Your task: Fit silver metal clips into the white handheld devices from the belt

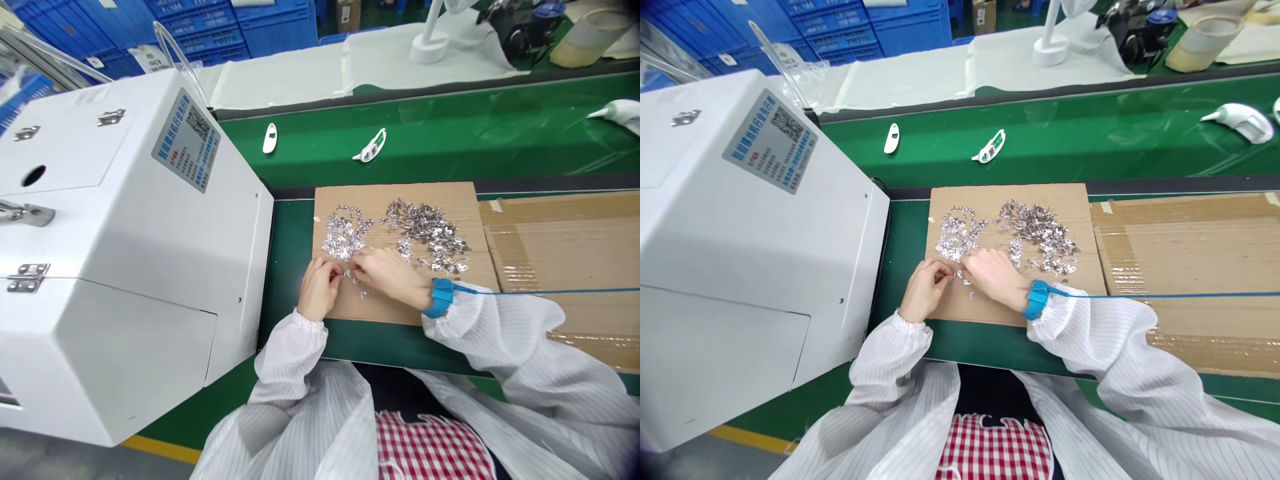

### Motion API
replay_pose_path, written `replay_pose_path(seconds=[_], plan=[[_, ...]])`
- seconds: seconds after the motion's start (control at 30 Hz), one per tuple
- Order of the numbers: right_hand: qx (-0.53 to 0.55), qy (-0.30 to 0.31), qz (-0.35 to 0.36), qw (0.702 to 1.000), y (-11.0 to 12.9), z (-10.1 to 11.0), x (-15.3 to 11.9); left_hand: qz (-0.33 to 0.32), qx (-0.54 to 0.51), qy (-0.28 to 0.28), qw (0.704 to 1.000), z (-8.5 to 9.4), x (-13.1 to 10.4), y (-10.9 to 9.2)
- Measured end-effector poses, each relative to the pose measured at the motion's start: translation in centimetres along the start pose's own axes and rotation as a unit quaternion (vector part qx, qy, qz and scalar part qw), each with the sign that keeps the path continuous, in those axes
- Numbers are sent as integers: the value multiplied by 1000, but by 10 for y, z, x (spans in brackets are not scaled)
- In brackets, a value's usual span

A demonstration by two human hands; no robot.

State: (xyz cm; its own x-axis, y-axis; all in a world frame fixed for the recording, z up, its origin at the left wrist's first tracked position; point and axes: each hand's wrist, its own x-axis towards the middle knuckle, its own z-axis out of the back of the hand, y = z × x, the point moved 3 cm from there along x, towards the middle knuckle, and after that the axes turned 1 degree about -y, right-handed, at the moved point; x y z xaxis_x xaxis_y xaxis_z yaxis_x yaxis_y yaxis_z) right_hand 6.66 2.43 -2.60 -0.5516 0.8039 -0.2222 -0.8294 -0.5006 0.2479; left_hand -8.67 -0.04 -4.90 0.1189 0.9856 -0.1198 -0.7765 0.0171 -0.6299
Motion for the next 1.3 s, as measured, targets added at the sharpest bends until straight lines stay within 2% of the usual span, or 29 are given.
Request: replay_pose_path(seconds=[0.13, 0.23, 0.33, 0.47, 0.67, 0.77, 0.9, 1.07, 1.17, 1.23, 1.3], plan=[[28, -9, -17, 999, -8, 4, -2, 60, -65, 40, 995, 9, 1, 4], [50, -38, -20, 998, -11, 4, -3, 67, -73, 91, 991, 12, 3, 3], [20, -70, 19, 997, -8, -1, -5, 25, -14, 139, 990, 12, 7, 0], [13, -81, 68, 994, -3, -9, -9, -53, 31, 167, 984, 10, 13, -5], [79, -103, -22, 991, -21, 0, -14, -99, 65, 179, 977, 15, 23, -11], [85, -87, -26, 992, -22, 1, -11, -117, 91, 198, 969, 16, 26, -15], [73, -43, -16, 996, -13, -2, -3, -173, 139, 211, 952, 11, 27, -21], [158, -36, -11, 987, -10, 7, 0, -202, 92, 196, 955, 8, 27, -20], [199, -57, -57, 977, -24, 16, -6, -175, 62, 144, 972, 13, 28, -17], [193, -69, -85, 975, -35, 18, -12, -164, 53, 107, 979, 13, 29, -16], [171, -63, -84, 980, -42, 16, -17, -169, 52, 94, 980, 9, 30, -19]])
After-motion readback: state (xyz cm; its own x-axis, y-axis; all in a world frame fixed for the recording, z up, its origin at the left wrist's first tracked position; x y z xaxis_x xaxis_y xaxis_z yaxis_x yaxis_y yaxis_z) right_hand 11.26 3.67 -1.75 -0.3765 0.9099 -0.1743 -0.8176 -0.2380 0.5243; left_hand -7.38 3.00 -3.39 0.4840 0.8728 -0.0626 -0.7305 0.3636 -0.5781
